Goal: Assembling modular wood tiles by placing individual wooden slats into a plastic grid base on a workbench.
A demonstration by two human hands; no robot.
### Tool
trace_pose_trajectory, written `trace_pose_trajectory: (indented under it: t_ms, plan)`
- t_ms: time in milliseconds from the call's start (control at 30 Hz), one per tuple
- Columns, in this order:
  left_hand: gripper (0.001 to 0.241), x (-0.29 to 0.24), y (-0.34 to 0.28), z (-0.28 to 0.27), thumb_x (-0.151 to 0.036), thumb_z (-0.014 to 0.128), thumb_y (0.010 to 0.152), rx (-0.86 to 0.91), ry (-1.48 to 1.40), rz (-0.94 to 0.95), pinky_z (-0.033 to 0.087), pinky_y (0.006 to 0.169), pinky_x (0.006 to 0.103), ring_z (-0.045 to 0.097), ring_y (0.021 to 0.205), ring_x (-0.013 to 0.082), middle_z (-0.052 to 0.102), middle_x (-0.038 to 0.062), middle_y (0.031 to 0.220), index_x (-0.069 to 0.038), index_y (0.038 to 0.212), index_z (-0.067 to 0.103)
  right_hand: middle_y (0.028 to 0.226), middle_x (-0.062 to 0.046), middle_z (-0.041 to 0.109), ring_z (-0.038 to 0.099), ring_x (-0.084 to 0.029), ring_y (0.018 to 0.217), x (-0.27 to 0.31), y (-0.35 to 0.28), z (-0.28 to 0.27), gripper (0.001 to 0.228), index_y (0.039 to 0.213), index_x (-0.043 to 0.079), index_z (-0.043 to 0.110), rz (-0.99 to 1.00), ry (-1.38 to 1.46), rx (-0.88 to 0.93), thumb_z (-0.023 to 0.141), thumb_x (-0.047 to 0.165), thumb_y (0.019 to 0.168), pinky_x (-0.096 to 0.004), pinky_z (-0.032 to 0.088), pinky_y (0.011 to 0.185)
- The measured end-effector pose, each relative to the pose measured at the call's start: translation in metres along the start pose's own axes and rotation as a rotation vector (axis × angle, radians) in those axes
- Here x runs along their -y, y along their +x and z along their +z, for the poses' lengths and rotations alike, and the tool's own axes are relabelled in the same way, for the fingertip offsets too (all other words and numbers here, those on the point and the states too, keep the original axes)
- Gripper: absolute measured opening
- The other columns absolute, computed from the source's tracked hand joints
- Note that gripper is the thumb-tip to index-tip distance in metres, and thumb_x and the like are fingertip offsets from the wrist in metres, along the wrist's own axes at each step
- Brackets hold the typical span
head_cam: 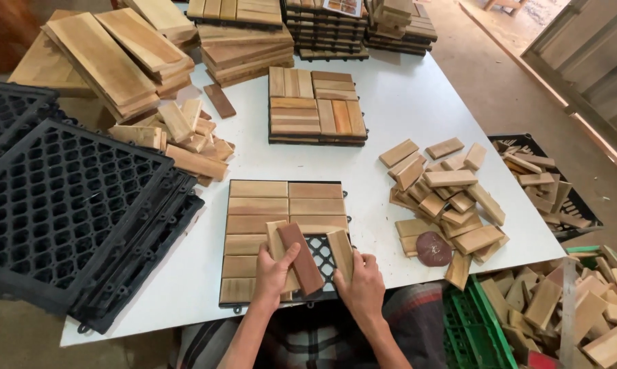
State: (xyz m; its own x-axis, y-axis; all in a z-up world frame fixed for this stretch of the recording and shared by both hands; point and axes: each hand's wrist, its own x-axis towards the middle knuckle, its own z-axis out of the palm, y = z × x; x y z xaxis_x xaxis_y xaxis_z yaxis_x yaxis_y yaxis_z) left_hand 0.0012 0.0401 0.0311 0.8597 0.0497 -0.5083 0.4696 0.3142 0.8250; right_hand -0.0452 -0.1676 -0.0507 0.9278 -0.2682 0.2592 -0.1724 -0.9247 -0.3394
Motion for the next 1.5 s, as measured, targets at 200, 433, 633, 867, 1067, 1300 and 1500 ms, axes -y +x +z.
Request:
trace_pose_trajectory:
  t_ms: [200,433,633,867,1067,1300,1500]
  plan:
    - [0.067,0.005,0.008,0.001,-0.042,0.082,0.071,-0.007,0.126,-0.016,0.059,0.081,0.0416,0.071,0.1,0.0268,0.073,0.014,0.115,-0.009,0.122,0.055,0.118,-0.011,0.057,0.068,-0.038,0.093,0.017,-0.002,-0.026,0.086,0.154,0.017,0.038,0.169,0.062,0.209,0.07,0.05,0.081,-0.052,0.056,0.065]
    - [0.069,0.01,0.02,0.011,-0.048,0.08,0.073,0.081,0.353,0.086,0.056,0.092,0.0352,0.072,0.11,0.0222,0.075,0.007,0.122,-0.013,0.129,0.06,0.115,-0.009,0.057,0.066,-0.031,0.095,0.007,0.005,-0.007,0.066,0.14,0.017,0.055,0.166,0.132,0.064,0.074,0.048,0.086,-0.048,0.058,0.065]
    - [0.061,0.027,0.037,0.025,-0.066,0.058,0.085,0.062,0.756,0.063,0.049,0.091,0.0483,0.067,0.114,0.034,0.072,0.006,0.124,-0.019,0.125,0.055,0.126,-0.005,0.057,0.066,-0.019,0.099,0.031,-0.016,-0.029,0.059,0.139,0.013,0.059,0.038,0.445,0.076,0.054,0.052,0.096,-0.036,0.059,0.07]
    - [0.041,0.048,0.046,0.03,-0.035,0.067,0.08,0.038,0.887,0.275,0.051,0.078,0.0515,0.067,0.096,0.0438,0.073,0.019,0.104,-0.01,0.109,0.055,0.155,-0.014,0.042,0.044,-0.035,0.14,0.033,-0.035,-0.008,0.07,0.151,0.023,0.05,-0.384,0.092,-0.001,0.07,0.054,0.092,-0.051,0.035,0.109]
    - [0.051,0.061,0.051,0.028,-0.035,0.068,0.088,-0.075,0.73,0.543,0.05,0.089,0.0489,0.064,0.109,0.0417,0.068,0.021,0.119,-0.005,0.127,0.056,0.146,-0.014,0.056,0.05,-0.032,0.139,0.031,-0.027,-0.02,0.035,0.124,0.01,0.066,-0.504,0.11,-0.066,0.066,0.031,0.097,-0.047,0.036,0.109]
    - [0.061,0.036,0.026,0.021,-0.031,0.06,0.097,-0.062,1.154,0.616,0.057,0.054,0.0503,0.071,0.067,0.0391,0.073,0.019,0.079,-0.01,0.151,0.042,0.151,-0.016,0.05,0.048,-0.032,0.138,0.035,-0.002,-0.011,0.041,0.139,0.016,0.055,-0.336,0.143,0.05,0.05,0.033,0.102,-0.05,0.035,0.107]
    - [0.046,0.022,0.024,0.01,-0.038,0.035,0.105,0.003,1.405,0.511,0.061,0.075,0.0511,0.079,0.086,0.0369,0.077,0.02,0.09,-0.013,0.142,0.045,0.166,-0.007,0.032,0.03,-0.027,0.152,0.058,0.044,0.0,0.06,0.157,0.019,0.04,-0.236,-0.01,0.195,0.046,0.051,0.105,-0.046,0.025,0.118]
